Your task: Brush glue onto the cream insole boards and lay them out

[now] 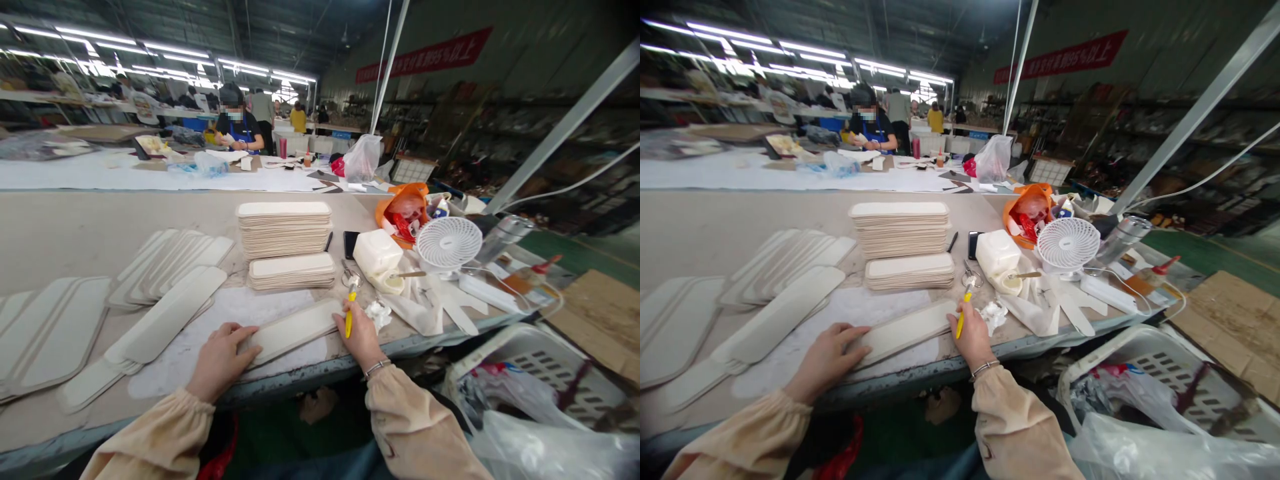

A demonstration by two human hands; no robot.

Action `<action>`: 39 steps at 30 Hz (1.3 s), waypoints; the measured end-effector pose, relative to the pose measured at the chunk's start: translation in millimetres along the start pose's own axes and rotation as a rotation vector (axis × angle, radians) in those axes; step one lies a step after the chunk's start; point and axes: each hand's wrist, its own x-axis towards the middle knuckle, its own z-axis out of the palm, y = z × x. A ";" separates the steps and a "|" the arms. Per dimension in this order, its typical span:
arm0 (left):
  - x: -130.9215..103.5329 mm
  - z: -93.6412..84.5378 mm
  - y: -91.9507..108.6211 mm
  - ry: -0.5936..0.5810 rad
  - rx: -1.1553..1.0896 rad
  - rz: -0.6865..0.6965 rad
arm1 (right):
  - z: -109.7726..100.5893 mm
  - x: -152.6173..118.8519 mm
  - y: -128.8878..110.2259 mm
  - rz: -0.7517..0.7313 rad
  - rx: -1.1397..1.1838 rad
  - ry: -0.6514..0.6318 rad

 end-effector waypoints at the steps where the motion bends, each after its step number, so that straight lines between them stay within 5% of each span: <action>1: -0.2 -0.4 0.5 0.001 -0.001 0.001 | 0.3 0.6 -1.1 0.030 0.003 -0.006; 9: -1.3 -1.9 3.2 -0.015 -0.013 -0.001 | -3.5 5.1 -8.8 0.072 0.245 0.105; 17: 8.2 -12.0 1.8 0.054 -0.320 0.134 | -11.6 23.5 -41.0 0.165 0.892 0.266; 26: 15.7 -20.6 20.7 -0.181 -0.590 0.203 | -26.3 49.4 -76.1 0.139 1.072 0.294; 33: 4.9 -20.7 14.1 -0.108 -0.755 0.106 | -22.1 66.3 -84.5 0.134 1.036 0.312; 39: -14.6 -16.4 21.2 -0.255 -1.382 -0.115 | -17.3 79.4 -87.6 0.246 1.266 0.311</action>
